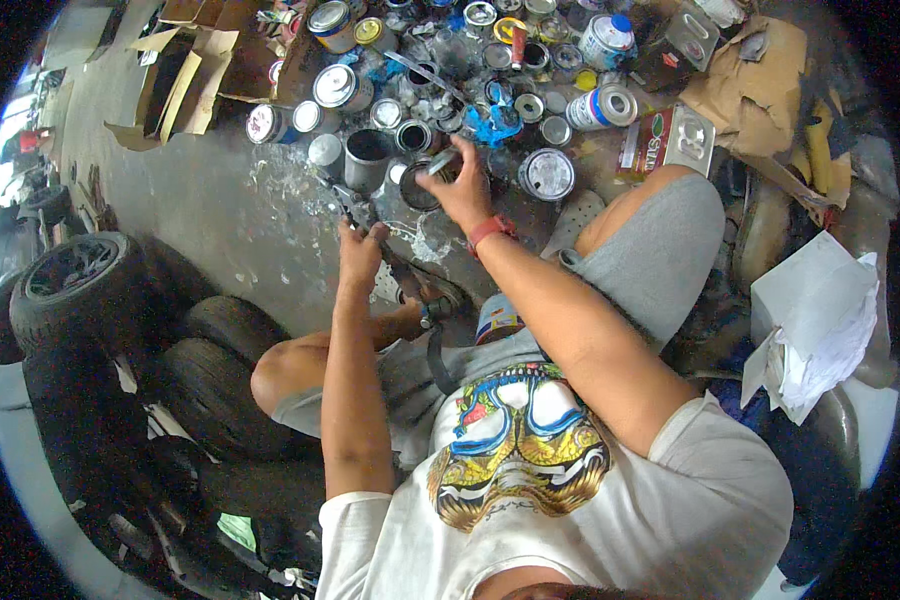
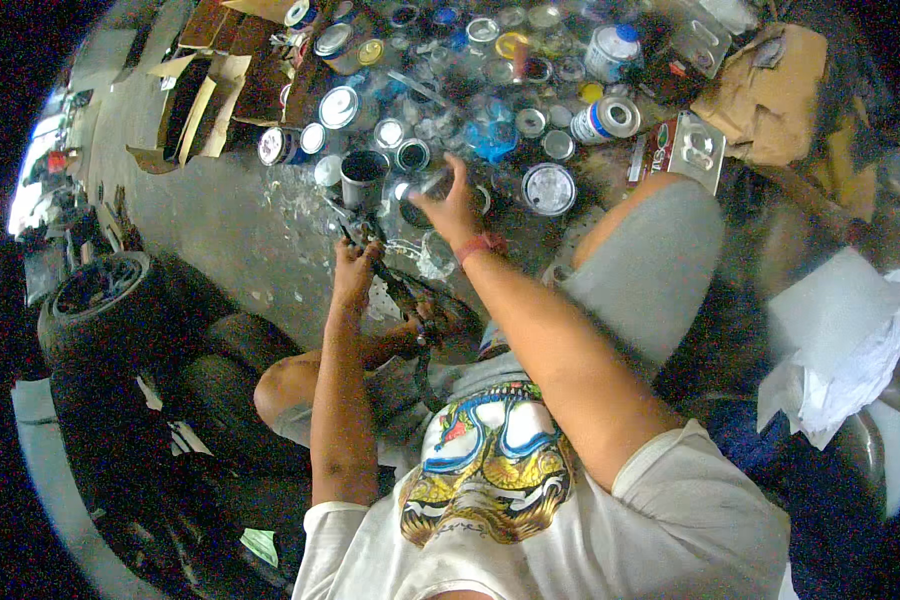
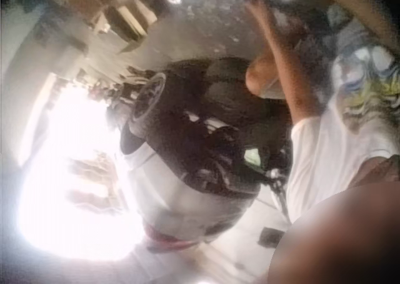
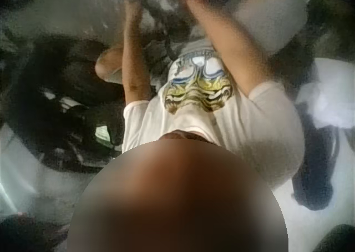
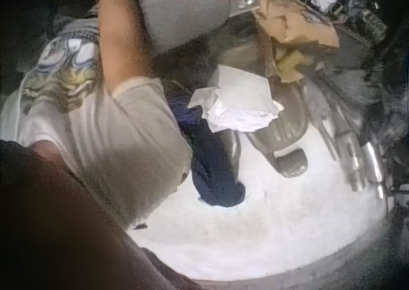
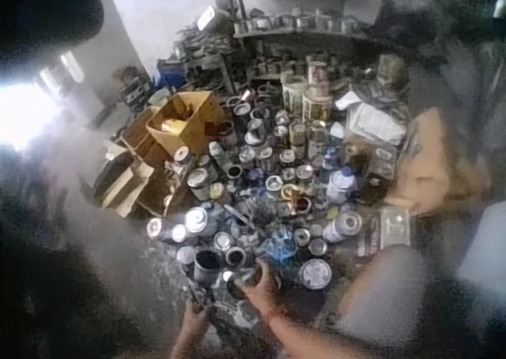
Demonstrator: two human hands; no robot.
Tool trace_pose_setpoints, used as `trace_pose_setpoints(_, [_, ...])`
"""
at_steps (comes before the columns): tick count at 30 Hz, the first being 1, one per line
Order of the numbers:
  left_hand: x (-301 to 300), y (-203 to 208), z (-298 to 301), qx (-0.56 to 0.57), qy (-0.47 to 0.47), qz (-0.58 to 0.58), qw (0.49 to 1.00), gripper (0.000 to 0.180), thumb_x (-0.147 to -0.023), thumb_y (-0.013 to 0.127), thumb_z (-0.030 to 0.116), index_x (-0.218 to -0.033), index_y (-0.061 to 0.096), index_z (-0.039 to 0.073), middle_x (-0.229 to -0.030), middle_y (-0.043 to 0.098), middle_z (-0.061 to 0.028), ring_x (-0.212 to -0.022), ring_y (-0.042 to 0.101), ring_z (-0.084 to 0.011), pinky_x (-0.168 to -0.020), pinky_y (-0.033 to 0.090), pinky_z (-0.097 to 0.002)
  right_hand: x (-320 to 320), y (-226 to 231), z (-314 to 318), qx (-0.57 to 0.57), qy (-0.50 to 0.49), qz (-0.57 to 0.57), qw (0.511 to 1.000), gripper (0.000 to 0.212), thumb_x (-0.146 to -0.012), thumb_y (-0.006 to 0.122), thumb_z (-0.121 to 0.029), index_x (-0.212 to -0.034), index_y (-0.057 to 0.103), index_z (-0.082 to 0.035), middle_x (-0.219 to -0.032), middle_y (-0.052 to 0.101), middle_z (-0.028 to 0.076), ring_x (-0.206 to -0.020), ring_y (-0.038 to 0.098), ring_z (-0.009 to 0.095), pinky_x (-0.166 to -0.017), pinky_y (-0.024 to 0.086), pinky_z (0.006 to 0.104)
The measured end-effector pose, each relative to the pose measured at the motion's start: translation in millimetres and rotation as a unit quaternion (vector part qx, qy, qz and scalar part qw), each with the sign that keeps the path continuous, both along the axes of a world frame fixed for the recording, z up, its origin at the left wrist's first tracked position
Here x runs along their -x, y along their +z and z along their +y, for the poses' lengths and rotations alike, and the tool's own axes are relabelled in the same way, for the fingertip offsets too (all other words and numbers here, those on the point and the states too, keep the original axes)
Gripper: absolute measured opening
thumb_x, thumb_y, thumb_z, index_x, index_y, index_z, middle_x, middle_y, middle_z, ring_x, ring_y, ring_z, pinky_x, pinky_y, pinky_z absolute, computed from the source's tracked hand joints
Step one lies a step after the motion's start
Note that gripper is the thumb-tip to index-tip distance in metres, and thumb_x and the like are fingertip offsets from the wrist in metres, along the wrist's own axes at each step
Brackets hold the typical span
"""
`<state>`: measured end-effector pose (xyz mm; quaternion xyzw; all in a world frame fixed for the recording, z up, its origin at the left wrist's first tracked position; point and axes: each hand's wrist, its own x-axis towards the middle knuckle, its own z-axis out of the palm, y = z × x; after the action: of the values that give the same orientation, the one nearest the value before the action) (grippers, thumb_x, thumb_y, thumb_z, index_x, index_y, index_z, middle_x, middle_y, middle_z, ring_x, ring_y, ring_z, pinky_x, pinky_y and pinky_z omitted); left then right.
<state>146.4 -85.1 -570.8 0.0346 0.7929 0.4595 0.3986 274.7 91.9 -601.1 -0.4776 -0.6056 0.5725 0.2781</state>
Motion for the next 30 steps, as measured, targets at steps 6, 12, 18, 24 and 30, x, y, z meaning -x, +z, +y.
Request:
trace_pose_setpoints(6, [14.2, -10.0, 2.5, 0.086, -0.073, 0.075, 0.991, 0.078, -0.096, 0.071, 0.017, -0.154, 0.023, -0.008, -0.126, 0.066, -0.0263, -0.11, 0.067, -0.0304, -0.088, 0.055, -0.0373, -14.2, -34.3, -16.7, -0.1, 0.102, 0.017, 0.99, 0.096, -0.073, 0.092, -0.023, -0.154, 0.041, -0.012, -0.148, 0.055, 0.018, -0.136, 0.052, 0.039, -0.113, 0.042, 0.0469])
trace_pose_setpoints(12, [31.5, -32.9, 9.0, 0.099, -0.111, 0.117, 0.982, 0.077, -0.095, 0.074, 0.023, -0.15, 0.029, -0.008, -0.121, 0.069, -0.0273, -0.112, 0.068, -0.0328, -0.096, 0.052, -0.0396, -19.6, -52.5, -8.7, -0.126, 0.146, -0.055, 0.98, 0.107, -0.072, 0.093, -0.025, -0.161, 0.034, -0.015, -0.149, 0.056, 0.017, -0.135, 0.053, 0.038, -0.115, 0.038, 0.0484])
trace_pose_setpoints(18, [29.1, -20.7, 22.7, 0.18, -0.146, 0.194, 0.953, 0.076, -0.092, 0.076, 0.024, -0.146, 0.034, -0.008, -0.118, 0.07, -0.0293, -0.116, 0.067, -0.0431, -0.101, 0.049, -0.0462, -21.2, -56.3, -5.3, -0.133, 0.167, -0.126, 0.969, 0.118, -0.068, 0.095, -0.031, -0.163, 0.028, -0.015, -0.152, 0.054, 0.018, -0.134, 0.054, 0.039, -0.114, 0.039, 0.0497])
trace_pose_setpoints(24, [19.4, 13.1, 48.4, 0.286, -0.202, 0.248, 0.903, 0.084, -0.088, 0.078, 0.042, -0.148, 0.036, 0.001, -0.127, 0.066, -0.0273, -0.119, 0.064, -0.0457, -0.101, 0.049, -0.0511, -17.4, -24.8, 6.9, -0.088, 0.056, -0.072, 0.992, 0.099, -0.081, 0.088, -0.032, -0.16, 0.032, -0.007, -0.154, 0.048, 0.023, -0.136, 0.053, 0.039, -0.113, 0.043, 0.0469])
trace_pose_setpoints(30, [17.1, 23.1, 56.6, 0.297, -0.226, 0.269, 0.888, 0.065, -0.088, 0.074, 0.03, -0.129, 0.04, -0.008, -0.109, 0.072, -0.0315, -0.109, 0.067, -0.0498, -0.098, 0.05, -0.0516, 7.0, 83.6, 72.6, -0.143, -0.245, 0.081, 0.956, 0.061, -0.1, 0.069, -0.024, -0.15, 0.042, -0.001, -0.136, 0.059, 0.019, -0.114, 0.062, 0.03, -0.101, 0.049, 0.0411])
